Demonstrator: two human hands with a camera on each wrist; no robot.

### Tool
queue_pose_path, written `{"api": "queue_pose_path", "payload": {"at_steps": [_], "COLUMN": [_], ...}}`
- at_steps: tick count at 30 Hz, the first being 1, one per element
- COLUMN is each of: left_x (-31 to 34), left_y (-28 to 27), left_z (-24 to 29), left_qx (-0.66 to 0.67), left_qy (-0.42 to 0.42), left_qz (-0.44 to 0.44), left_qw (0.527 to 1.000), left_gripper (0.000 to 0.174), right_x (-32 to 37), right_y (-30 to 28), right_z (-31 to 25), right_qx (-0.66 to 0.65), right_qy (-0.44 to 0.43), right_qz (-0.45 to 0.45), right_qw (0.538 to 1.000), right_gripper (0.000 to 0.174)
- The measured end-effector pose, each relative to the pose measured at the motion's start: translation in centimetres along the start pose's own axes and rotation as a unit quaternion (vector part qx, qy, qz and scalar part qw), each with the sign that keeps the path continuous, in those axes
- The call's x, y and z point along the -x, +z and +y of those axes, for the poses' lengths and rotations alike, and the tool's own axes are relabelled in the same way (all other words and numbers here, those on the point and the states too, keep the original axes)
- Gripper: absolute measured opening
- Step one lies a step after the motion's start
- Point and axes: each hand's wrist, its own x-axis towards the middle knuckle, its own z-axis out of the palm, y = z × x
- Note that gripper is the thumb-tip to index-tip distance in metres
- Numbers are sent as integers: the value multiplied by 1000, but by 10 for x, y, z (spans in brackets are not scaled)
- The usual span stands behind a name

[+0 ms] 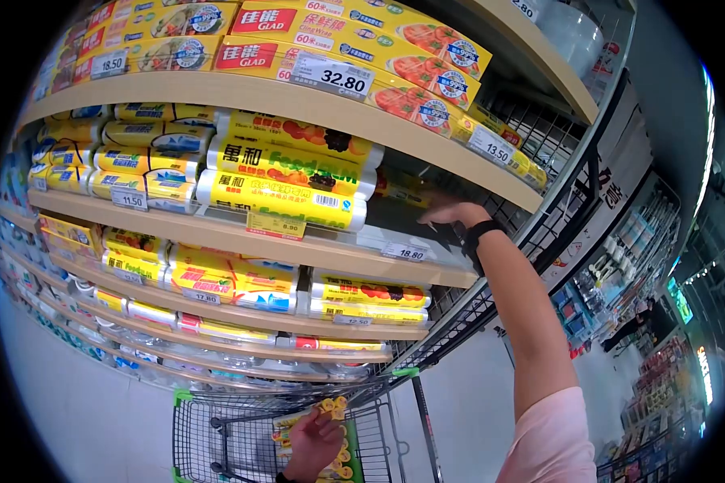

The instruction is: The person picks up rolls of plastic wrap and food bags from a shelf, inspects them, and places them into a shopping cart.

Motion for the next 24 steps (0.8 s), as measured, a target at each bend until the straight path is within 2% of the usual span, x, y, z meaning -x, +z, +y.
{"api": "queue_pose_path", "payload": {"at_steps": [2,4,8,11,14,17,20,24], "left_x": [-5,-3,-5,-5,-5,-5,-3,2], "left_y": [-9,1,-4,2,2,5,5,6], "left_z": [14,26,44,48,52,49,48,45], "left_qx": [23,24,32,26,8,9,7,5], "left_qy": [-3,4,6,24,30,35,40,40], "left_qz": [-25,1,0,5,0,-1,-8,-5], "left_qw": [999,1000,999,999,1000,999,999,999], "left_gripper": [13,12,14,11,13,11,11,11], "right_x": [-22,-42,-48,-46,-67,-39,-79,-70], "right_y": [-5,-1,-5,-1,16,-11,32,30], "right_z": [1,-5,-14,-21,2,-37,24,25], "right_qx": [6,-22,-51,-35,-43,-4,29,2], "right_qy": [-17,-17,40,8,-4,-88,-56,-80], "right_qz": [-16,-50,-61,-2,-27,-6,30,36], "right_qw": [1000,998,996,999,999,996,998,996], "right_gripper": [75,85,91,83,90,91,72,69]}}
